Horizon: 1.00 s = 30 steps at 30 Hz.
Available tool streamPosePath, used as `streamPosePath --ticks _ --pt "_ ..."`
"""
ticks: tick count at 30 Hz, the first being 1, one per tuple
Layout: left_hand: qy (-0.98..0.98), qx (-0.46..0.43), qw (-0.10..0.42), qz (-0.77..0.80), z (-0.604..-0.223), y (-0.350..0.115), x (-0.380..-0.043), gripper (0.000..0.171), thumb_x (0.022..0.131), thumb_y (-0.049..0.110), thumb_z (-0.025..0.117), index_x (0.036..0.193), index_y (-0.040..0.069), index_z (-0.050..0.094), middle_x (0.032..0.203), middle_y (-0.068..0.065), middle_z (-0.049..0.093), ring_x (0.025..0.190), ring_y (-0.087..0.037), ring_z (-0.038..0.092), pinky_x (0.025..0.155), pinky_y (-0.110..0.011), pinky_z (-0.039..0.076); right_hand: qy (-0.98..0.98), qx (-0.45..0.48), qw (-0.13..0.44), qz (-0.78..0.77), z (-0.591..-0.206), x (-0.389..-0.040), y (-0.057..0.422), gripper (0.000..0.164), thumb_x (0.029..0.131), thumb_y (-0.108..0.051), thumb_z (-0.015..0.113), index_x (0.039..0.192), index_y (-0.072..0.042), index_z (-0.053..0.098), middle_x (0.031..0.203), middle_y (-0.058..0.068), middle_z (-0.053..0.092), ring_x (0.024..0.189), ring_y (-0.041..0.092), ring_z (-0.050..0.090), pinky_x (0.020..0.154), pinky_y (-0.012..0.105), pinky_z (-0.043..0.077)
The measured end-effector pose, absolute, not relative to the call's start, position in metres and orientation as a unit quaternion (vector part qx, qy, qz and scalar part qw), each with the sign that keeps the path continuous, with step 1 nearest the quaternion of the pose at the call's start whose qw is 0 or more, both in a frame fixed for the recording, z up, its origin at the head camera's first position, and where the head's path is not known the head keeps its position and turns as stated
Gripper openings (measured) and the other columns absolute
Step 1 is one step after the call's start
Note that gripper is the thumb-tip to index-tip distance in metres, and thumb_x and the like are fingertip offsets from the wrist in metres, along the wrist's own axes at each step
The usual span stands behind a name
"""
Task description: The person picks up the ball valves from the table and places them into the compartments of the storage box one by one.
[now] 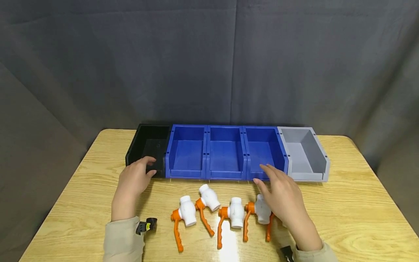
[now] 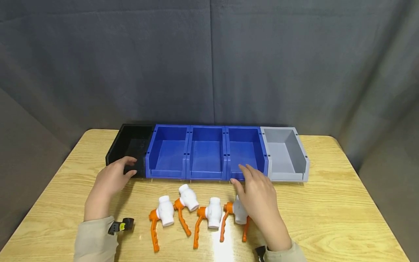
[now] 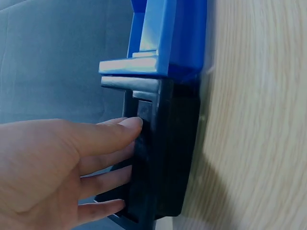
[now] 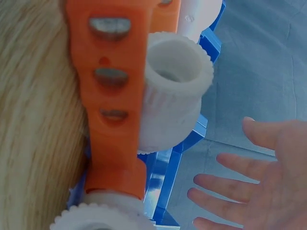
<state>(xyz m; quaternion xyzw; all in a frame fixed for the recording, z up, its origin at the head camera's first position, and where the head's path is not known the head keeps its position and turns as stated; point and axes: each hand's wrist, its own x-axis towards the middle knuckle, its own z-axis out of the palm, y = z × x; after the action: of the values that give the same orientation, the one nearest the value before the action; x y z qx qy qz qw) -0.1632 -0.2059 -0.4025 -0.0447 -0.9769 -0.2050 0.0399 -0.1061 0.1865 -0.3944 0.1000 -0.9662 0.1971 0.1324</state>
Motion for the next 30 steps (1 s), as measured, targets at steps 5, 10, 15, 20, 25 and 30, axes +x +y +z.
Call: streamPosePath --ticks 5,10,15,20,25,30 --pt "-0.977 -0.052 0.014 -0.208 -0.406 -0.209 -0.164 0.024 0.095 0.012 0.067 0.118 0.007 0.067 0.121 -0.019 0.066 0.106 -0.043 0.062 0.084 -0.057 0.05 -0.966 0.091 0.13 0.204 -0.393 -0.102 0.189 0.045 0.097 -0.028 0.066 0.132 -0.002 0.06 0.132 0.023 0.059 0.122 0.045 0.054 0.101 0.06 0.041" --pt "-0.975 -0.065 0.015 -0.211 -0.409 -0.211 -0.165 0.018 0.094 0.013 0.069 0.111 0.007 0.071 0.119 -0.022 0.066 0.106 -0.044 0.062 0.084 -0.057 0.051 -0.964 0.094 0.133 0.21 -0.386 -0.1 0.195 0.042 0.096 -0.028 0.066 0.13 -0.003 0.062 0.13 0.023 0.061 0.119 0.045 0.056 0.098 0.06 0.044" --pt "-0.973 -0.069 0.029 -0.22 -0.41 -0.214 -0.167 0.015 0.093 0.012 0.07 0.107 0.007 0.072 0.115 -0.02 0.066 0.105 -0.045 0.061 0.085 -0.058 0.049 -0.961 0.117 0.116 0.223 -0.378 -0.102 0.204 0.042 0.099 -0.028 0.063 0.133 -0.004 0.061 0.134 0.02 0.059 0.121 0.045 0.055 0.099 0.06 0.044" --pt "-0.969 -0.075 0.038 -0.233 -0.41 -0.216 -0.166 0.013 0.092 0.011 0.07 0.104 0.007 0.072 0.112 -0.018 0.065 0.108 -0.044 0.059 0.088 -0.059 0.048 -0.96 0.135 0.111 0.217 -0.369 -0.1 0.209 0.04 0.099 -0.028 0.062 0.133 -0.006 0.06 0.136 0.018 0.058 0.123 0.043 0.054 0.099 0.06 0.043" --pt "-0.971 -0.064 0.038 -0.229 -0.41 -0.217 -0.163 0.013 0.092 0.011 0.071 0.104 0.007 0.073 0.111 -0.018 0.065 0.108 -0.043 0.058 0.088 -0.059 0.048 -0.959 0.164 0.115 0.199 -0.365 -0.094 0.212 0.04 0.099 -0.029 0.062 0.132 -0.007 0.061 0.134 0.019 0.059 0.122 0.043 0.055 0.099 0.06 0.043" --pt "-0.971 -0.061 0.039 -0.227 -0.409 -0.216 -0.163 0.013 0.093 0.012 0.07 0.105 0.008 0.072 0.113 -0.017 0.065 0.109 -0.042 0.059 0.087 -0.058 0.048 -0.956 0.204 0.131 0.166 -0.363 -0.086 0.218 0.037 0.093 -0.023 0.07 0.127 -0.008 0.065 0.13 0.015 0.062 0.115 0.042 0.059 0.094 0.06 0.046"
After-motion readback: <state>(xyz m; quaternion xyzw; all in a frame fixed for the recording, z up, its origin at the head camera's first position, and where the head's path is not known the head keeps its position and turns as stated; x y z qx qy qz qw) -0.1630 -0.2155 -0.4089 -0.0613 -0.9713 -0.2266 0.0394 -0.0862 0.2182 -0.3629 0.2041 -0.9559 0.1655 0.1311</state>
